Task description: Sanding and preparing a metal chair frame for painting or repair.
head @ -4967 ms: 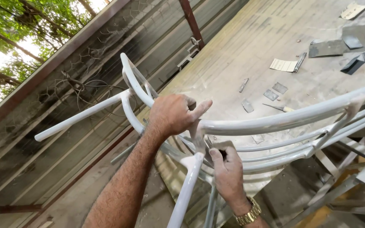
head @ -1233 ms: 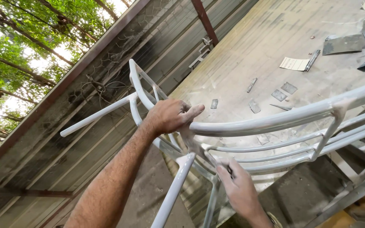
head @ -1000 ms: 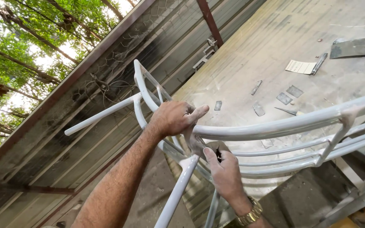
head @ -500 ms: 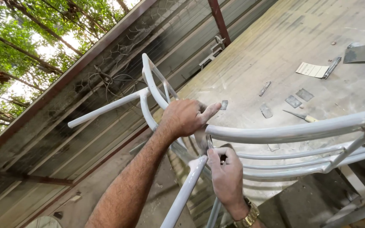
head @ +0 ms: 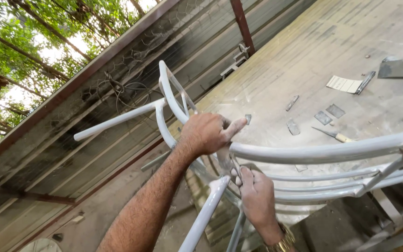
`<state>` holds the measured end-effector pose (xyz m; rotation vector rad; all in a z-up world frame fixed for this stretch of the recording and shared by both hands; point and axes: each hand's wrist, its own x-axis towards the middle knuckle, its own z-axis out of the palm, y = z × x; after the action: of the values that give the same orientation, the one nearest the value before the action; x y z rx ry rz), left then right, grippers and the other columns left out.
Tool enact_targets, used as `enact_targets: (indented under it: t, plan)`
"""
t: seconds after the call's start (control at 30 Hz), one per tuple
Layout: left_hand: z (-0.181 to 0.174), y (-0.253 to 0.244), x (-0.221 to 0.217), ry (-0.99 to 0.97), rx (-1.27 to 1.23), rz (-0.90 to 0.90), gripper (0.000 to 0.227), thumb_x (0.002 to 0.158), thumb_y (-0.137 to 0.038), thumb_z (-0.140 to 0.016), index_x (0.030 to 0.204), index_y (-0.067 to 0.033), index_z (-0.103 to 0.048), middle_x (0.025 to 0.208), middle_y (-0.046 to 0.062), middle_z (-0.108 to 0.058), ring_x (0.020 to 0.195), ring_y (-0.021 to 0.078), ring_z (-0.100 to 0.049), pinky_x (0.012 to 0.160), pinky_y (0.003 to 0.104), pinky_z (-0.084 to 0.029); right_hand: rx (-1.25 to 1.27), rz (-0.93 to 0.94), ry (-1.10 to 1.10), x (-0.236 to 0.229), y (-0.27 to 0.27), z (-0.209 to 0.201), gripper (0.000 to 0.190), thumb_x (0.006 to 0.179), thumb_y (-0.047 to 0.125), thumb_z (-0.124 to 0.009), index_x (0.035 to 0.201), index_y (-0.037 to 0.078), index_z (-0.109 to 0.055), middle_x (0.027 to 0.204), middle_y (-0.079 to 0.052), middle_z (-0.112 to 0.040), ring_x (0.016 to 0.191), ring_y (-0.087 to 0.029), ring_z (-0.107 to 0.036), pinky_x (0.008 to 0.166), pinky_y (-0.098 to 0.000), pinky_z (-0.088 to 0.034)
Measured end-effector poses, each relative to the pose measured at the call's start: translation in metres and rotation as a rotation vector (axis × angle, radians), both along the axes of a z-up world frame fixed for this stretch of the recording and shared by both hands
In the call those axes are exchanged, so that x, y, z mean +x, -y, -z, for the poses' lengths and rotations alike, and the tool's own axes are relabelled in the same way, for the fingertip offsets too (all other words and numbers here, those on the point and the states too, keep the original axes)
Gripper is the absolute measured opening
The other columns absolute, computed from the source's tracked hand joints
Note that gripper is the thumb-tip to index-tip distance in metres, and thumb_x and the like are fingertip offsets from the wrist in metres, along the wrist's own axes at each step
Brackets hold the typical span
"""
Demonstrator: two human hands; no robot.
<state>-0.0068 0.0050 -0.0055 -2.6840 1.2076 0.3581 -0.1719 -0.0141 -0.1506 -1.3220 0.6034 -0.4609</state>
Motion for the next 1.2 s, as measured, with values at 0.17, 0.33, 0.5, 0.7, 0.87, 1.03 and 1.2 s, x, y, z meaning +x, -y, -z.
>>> enact_targets:
  t: [0.17,0.33,0.5,0.7,0.87,1.03,1.2]
  plan:
    - [-0.006,0.001,0.001,0.037,-0.058,0.04,0.079,0.097,-0.073,-0.03,0.081,-0.0158,-0.081,0.063,0.005,-0.07,0.063,0.0157,-0.068,0.066,0.041,-0.057,-0.026,0.023,0.085,0.002,-0.003,0.007,0.036,0.102,0.026,-0.051,0.089,0.001,-0.073,0.065,-0.003,-0.062,0.058,-0.013,-0.054,0.053,-0.0301,-0.047]
    - [-0.009,0.005,0.0,0.029,-0.043,0.027,0.079,0.097,-0.073,-0.03,0.079,-0.0147,-0.08,0.064,0.006,-0.071,0.064,0.0181,-0.07,0.067,0.042,-0.057,0.057,0.004,0.056,0.008,0.001,-0.002,0.039,0.104,0.027,-0.05,0.088,0.0,-0.073,0.067,-0.005,-0.06,0.059,-0.014,-0.05,0.052,-0.0328,-0.043]
    - [-0.006,0.001,-0.003,-0.001,-0.03,0.02,0.078,0.098,-0.072,-0.028,0.082,-0.0165,-0.08,0.065,0.005,-0.071,0.066,0.0177,-0.071,0.069,0.042,-0.057,-0.098,0.032,0.096,0.004,-0.004,0.014,0.036,0.103,0.025,-0.049,0.09,0.002,-0.074,0.066,-0.004,-0.063,0.059,-0.012,-0.056,0.054,-0.0307,-0.048]
    - [0.0,0.0,0.005,0.032,-0.109,0.071,0.08,0.095,-0.074,-0.028,0.083,-0.0157,-0.082,0.062,0.005,-0.07,0.061,0.0175,-0.067,0.065,0.043,-0.056,-0.018,0.011,0.033,0.003,-0.005,0.008,0.035,0.101,0.025,-0.05,0.088,0.002,-0.073,0.066,-0.006,-0.063,0.054,-0.014,-0.052,0.048,-0.0339,-0.045]
    - [0.006,0.0,0.009,0.002,-0.041,0.038,0.082,0.096,-0.075,-0.027,0.08,-0.0139,-0.08,0.063,0.005,-0.069,0.059,0.0164,-0.067,0.058,0.041,-0.059,-0.054,0.013,0.051,0.011,-0.001,0.006,0.038,0.103,0.024,-0.051,0.085,-0.001,-0.074,0.061,-0.008,-0.062,0.052,-0.017,-0.051,0.049,-0.0348,-0.042]
    - [-0.001,0.001,0.003,0.02,-0.046,0.031,0.082,0.097,-0.074,-0.026,0.081,-0.0147,-0.081,0.063,0.005,-0.07,0.06,0.0159,-0.067,0.062,0.041,-0.056,-0.093,0.041,0.085,0.007,-0.001,0.002,0.035,0.102,0.023,-0.052,0.086,-0.001,-0.072,0.065,-0.006,-0.063,0.057,-0.014,-0.054,0.053,-0.0329,-0.046]
    - [-0.003,0.001,0.0,0.003,-0.022,0.025,0.079,0.095,-0.073,-0.026,0.085,-0.0172,-0.081,0.063,0.006,-0.071,0.06,0.0169,-0.068,0.061,0.042,-0.057,-0.084,0.002,0.037,0.006,-0.005,0.018,0.037,0.102,0.025,-0.05,0.087,0.0,-0.074,0.061,-0.006,-0.061,0.055,-0.014,-0.053,0.053,-0.0325,-0.045]
